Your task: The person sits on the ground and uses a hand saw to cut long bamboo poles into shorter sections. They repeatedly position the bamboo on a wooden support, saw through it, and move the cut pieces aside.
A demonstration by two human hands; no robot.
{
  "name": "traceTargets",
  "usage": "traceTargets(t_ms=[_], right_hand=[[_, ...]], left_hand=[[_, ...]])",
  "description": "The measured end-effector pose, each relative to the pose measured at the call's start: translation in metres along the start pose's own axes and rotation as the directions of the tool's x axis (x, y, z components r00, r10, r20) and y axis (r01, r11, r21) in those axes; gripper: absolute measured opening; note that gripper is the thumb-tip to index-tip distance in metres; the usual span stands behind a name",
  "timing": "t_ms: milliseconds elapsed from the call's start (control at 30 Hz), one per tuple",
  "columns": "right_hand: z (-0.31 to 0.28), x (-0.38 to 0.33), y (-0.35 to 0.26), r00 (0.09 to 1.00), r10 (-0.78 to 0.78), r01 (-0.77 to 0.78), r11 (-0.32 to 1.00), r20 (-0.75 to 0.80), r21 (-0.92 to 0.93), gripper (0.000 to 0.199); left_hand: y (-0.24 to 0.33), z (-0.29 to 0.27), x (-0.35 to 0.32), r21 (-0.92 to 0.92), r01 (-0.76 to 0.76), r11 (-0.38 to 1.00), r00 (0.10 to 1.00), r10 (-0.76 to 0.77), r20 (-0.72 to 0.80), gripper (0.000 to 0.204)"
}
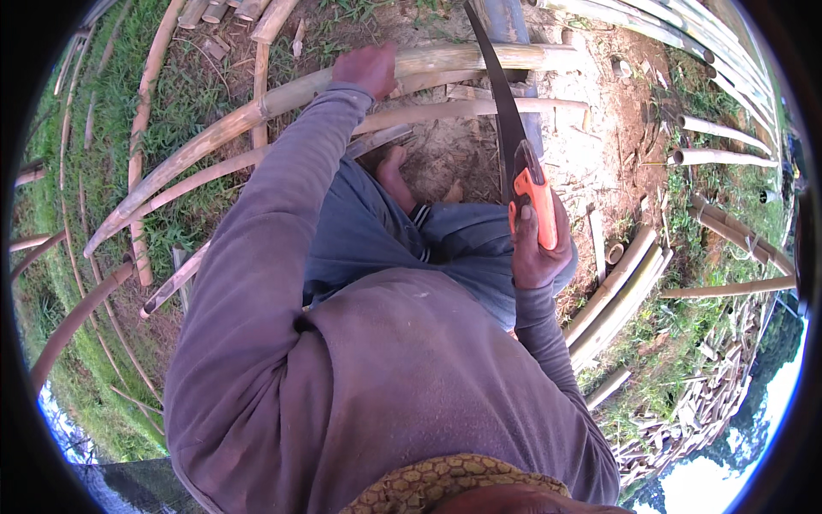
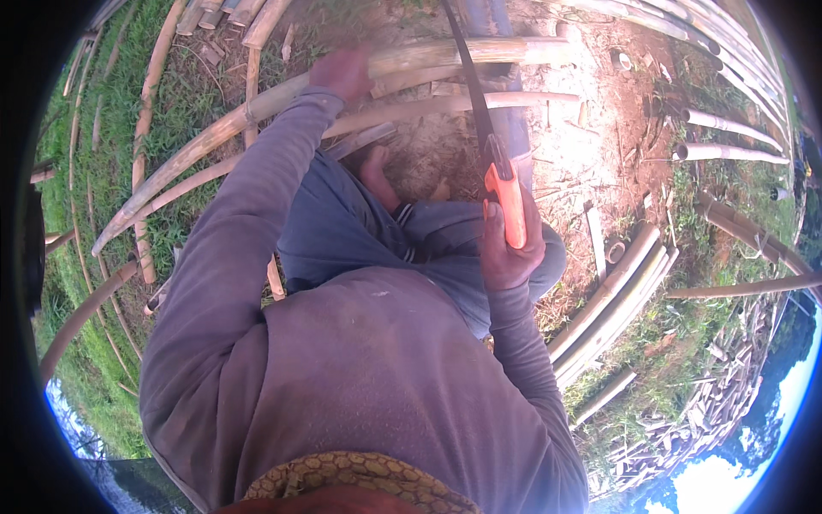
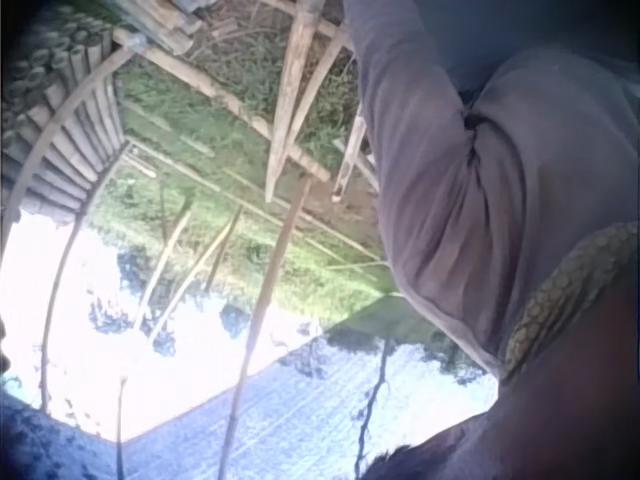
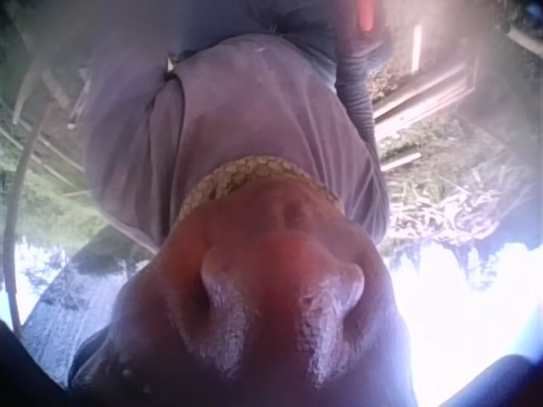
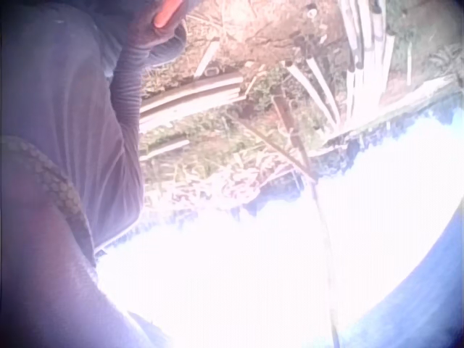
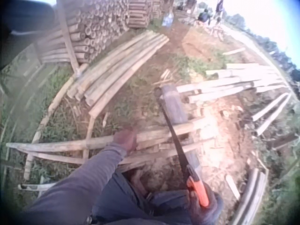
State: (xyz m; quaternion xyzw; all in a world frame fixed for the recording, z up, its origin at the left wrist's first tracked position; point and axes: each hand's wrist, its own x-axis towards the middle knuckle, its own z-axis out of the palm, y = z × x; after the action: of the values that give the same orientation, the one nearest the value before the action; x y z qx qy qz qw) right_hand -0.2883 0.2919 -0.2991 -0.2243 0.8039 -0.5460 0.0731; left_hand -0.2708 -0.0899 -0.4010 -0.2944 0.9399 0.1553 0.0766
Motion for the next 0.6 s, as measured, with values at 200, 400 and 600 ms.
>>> traceTargets(t_ms=[200, 400, 600], right_hand=[[0.034, 0.046, 0.011, 0.996, -0.087, 0.09, 0.991, -0.035, 0.094, 0.034], [0.059, 0.087, 0.004, 0.994, -0.112, 0.112, 0.994, -0.007, 0.012, 0.038], [-0.012, -0.022, -0.016, 1.0, -0.017, 0.017, 1.0, -0.01, 0.025, 0.043]], left_hand=[[0.005, -0.006, 0.006, -0.007, 0.016, 1.0, 0.996, -0.015, 0.083, 0.06], [0.006, -0.007, 0.012, 0.012, -0.001, 1.0, 0.999, 0.0, 0.055, 0.052], [-0.007, -0.005, 0.019, 0.019, -0.018, 1.0, 0.99, 0.015, 0.141, 0.046]])
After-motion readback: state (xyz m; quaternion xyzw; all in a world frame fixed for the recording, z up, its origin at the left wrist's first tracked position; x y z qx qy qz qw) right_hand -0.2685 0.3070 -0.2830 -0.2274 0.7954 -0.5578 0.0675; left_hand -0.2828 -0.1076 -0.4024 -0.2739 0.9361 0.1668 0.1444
